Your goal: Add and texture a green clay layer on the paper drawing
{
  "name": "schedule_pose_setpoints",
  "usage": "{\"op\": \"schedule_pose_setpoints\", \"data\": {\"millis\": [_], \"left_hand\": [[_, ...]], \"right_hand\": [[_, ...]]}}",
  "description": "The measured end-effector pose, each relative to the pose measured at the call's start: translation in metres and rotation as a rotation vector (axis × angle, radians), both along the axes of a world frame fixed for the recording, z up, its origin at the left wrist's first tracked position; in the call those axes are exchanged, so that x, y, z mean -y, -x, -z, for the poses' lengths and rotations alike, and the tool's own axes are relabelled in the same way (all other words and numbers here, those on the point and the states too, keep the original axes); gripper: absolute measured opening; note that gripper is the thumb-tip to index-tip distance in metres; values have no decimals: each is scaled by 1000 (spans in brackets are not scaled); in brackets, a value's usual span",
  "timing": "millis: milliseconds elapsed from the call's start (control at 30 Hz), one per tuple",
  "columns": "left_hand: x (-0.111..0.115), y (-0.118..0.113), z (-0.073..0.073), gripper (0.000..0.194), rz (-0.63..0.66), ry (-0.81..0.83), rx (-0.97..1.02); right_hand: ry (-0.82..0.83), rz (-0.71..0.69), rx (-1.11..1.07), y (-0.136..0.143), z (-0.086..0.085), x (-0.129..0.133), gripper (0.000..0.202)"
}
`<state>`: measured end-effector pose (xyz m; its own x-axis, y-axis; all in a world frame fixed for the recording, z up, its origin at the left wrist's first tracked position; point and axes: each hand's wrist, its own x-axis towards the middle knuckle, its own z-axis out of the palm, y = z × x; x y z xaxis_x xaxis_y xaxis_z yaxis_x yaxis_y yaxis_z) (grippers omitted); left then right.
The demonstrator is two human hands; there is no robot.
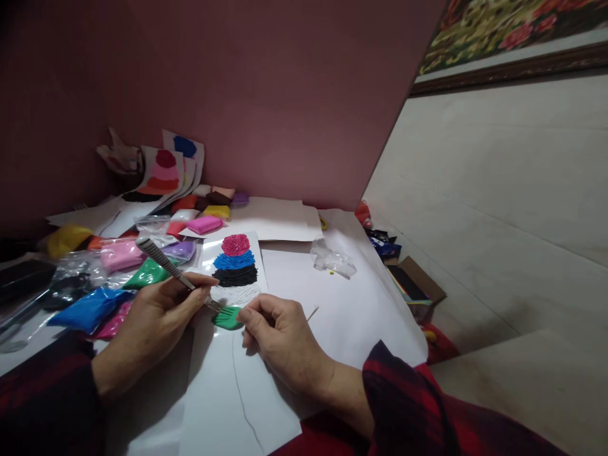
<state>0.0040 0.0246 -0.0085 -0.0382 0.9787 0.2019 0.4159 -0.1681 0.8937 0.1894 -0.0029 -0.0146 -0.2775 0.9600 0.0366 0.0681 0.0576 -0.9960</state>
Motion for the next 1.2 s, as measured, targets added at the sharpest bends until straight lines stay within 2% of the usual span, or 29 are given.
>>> {"op": "schedule_pose_setpoints", "data": {"millis": [367, 567, 800, 1200], "left_hand": [[2, 3, -1, 25, -82, -30, -45], [4, 4, -4, 26, -196, -23, -17], [10, -4, -9, 29, -99, 0, 74], [19, -15, -12, 30, -34, 197, 123]], "right_hand": [[34, -2, -22, 0, 0, 0, 27], [37, 7, -32, 0, 0, 0, 26], [23, 4, -37, 0, 1, -2, 27], [4, 2, -30, 1, -1, -1, 30]]}}
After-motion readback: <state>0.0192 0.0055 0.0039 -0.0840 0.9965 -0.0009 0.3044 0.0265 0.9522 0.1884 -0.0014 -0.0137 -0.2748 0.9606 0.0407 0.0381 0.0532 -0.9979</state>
